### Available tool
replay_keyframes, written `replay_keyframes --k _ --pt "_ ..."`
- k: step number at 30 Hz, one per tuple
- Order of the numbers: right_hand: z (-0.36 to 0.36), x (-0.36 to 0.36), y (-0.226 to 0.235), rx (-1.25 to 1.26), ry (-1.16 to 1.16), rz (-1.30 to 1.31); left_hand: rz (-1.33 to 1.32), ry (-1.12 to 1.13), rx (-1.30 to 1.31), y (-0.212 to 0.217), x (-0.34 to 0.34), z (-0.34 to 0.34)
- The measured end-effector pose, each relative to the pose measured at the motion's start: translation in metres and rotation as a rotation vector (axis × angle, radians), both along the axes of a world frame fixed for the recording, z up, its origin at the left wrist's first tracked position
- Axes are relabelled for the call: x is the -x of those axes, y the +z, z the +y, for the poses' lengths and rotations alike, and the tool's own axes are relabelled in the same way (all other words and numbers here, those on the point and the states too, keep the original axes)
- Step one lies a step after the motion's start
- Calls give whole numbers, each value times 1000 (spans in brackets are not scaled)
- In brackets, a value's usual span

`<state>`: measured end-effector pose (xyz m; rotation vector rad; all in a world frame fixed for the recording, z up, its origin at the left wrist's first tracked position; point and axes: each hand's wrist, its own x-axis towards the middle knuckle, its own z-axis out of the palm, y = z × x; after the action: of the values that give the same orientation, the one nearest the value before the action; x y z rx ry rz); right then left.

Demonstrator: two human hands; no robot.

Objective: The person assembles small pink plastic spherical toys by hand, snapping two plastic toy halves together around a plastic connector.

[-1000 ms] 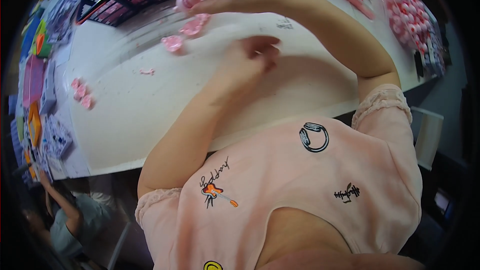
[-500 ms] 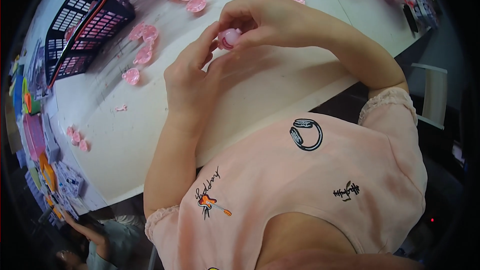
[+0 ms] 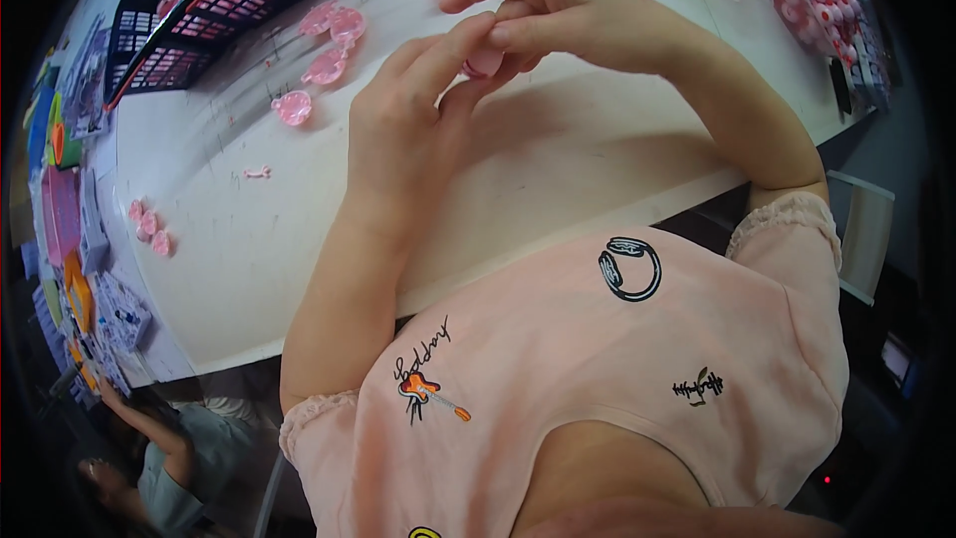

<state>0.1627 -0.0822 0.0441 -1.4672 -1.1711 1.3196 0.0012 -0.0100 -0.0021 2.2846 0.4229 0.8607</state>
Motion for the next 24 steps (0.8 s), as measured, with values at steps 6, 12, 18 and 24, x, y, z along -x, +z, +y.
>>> replay_keyframes --k 6,12,18,24 --pt "48 -28 -7 -288 152 -441 -235 -30 579 -4 0 7" --pt "96 2 -59 -831 204 -1053 -291 -268 452 2 -4 -7" --pt "105 0 -61 -783 106 -695 -238 -290 501 3 0 -10" --pt "52 -20 -21 -81 169 39 -216 -300 616 6 4 -16"
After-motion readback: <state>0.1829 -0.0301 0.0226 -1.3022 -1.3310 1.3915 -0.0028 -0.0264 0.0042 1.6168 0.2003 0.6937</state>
